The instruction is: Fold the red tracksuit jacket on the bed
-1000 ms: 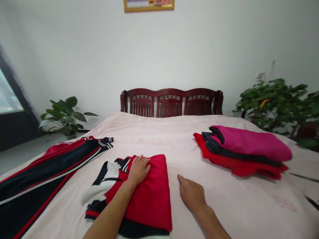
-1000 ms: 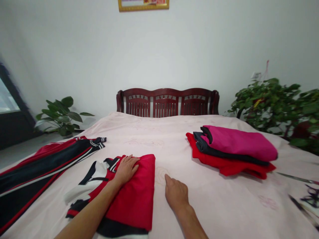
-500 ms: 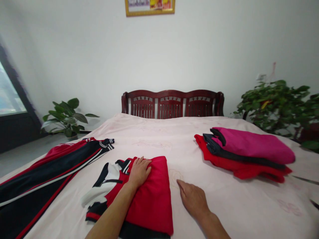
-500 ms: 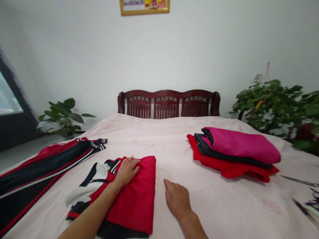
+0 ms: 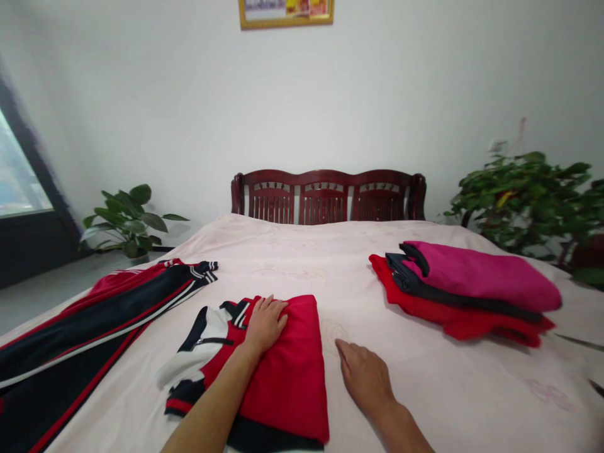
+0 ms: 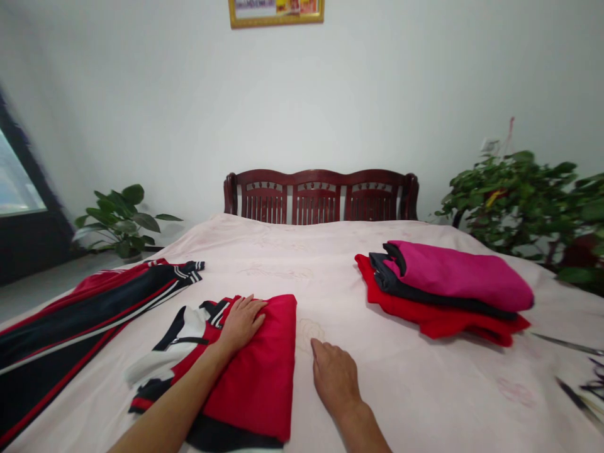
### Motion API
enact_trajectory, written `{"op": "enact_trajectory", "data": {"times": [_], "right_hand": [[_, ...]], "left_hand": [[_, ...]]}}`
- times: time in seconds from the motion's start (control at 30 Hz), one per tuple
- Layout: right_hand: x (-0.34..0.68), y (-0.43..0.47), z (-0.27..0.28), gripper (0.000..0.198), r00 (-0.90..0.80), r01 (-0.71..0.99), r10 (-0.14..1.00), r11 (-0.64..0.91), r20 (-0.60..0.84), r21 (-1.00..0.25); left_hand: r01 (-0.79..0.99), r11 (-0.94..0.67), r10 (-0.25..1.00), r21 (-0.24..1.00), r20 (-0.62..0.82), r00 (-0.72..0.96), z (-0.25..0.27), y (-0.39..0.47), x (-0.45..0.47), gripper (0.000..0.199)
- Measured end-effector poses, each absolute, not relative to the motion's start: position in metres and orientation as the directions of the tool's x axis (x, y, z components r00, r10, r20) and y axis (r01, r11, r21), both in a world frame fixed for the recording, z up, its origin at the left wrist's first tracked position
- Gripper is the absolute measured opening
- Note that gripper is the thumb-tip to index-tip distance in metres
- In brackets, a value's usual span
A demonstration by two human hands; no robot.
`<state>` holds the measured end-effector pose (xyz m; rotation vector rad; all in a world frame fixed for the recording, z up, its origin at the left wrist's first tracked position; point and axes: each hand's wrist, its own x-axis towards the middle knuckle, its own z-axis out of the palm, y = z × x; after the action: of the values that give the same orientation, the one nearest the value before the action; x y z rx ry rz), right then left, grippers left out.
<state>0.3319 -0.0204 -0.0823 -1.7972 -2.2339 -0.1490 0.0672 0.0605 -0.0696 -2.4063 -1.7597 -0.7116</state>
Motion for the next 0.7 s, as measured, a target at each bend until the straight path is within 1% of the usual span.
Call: {"op": "enact_trajectory", "data": {"times": [0.1, 0.17, 0.27, 0.37, 0.43, 0.5, 0.6, 0.67, 0.7], "right_hand": [[0.315, -0.024, -0.079, 0.038, -0.210, 0.971, 0.918, 0.235, 0.337, -0.035], [0.302, -0.026, -0.076, 0.035, -0.230, 0.965, 0.911, 0.259, 0.344, -0.039], [0.289, -0.029, -0.073, 0.030, -0.250, 0.947, 0.905, 0.302, 0.344, -0.108], [0.287, -0.030, -0.074, 0.030, -0.262, 0.923, 0.902, 0.338, 0.344, -0.182], [0.289, -0.029, -0.076, 0.031, -0.269, 0.911, 0.900, 0.353, 0.344, -0.210], [0.291, -0.028, -0.077, 0.030, -0.275, 0.905, 0.897, 0.363, 0.347, -0.221], [0.292, -0.026, -0.079, 0.028, -0.277, 0.901, 0.896, 0.368, 0.347, -0.229], [0.293, -0.025, -0.080, 0.028, -0.276, 0.899, 0.897, 0.368, 0.345, -0.237], [0.293, -0.025, -0.080, 0.028, -0.276, 0.898, 0.897, 0.369, 0.345, -0.241]], "left_hand": [[0.919, -0.331, 0.886, 0.213, 0.404, 0.226, -0.070, 0.060, 0.067, 0.038], [0.920, -0.327, 0.886, 0.216, 0.410, 0.219, -0.071, 0.060, 0.067, 0.039], [0.919, -0.325, 0.880, 0.222, 0.426, 0.209, -0.072, 0.060, 0.066, 0.041], [0.917, -0.327, 0.874, 0.228, 0.441, 0.202, -0.074, 0.059, 0.065, 0.042], [0.925, -0.302, 0.872, 0.229, 0.459, 0.171, -0.075, 0.059, 0.066, 0.043], [0.945, -0.240, 0.865, 0.222, 0.490, 0.105, -0.074, 0.059, 0.066, 0.044], [0.970, -0.091, 0.844, 0.226, 0.535, -0.045, -0.068, 0.055, 0.062, 0.048], [0.964, 0.013, 0.843, 0.266, 0.515, -0.154, -0.062, 0.049, 0.052, 0.054], [0.954, 0.063, 0.855, 0.293, 0.478, -0.203, -0.058, 0.046, 0.046, 0.057]]}}
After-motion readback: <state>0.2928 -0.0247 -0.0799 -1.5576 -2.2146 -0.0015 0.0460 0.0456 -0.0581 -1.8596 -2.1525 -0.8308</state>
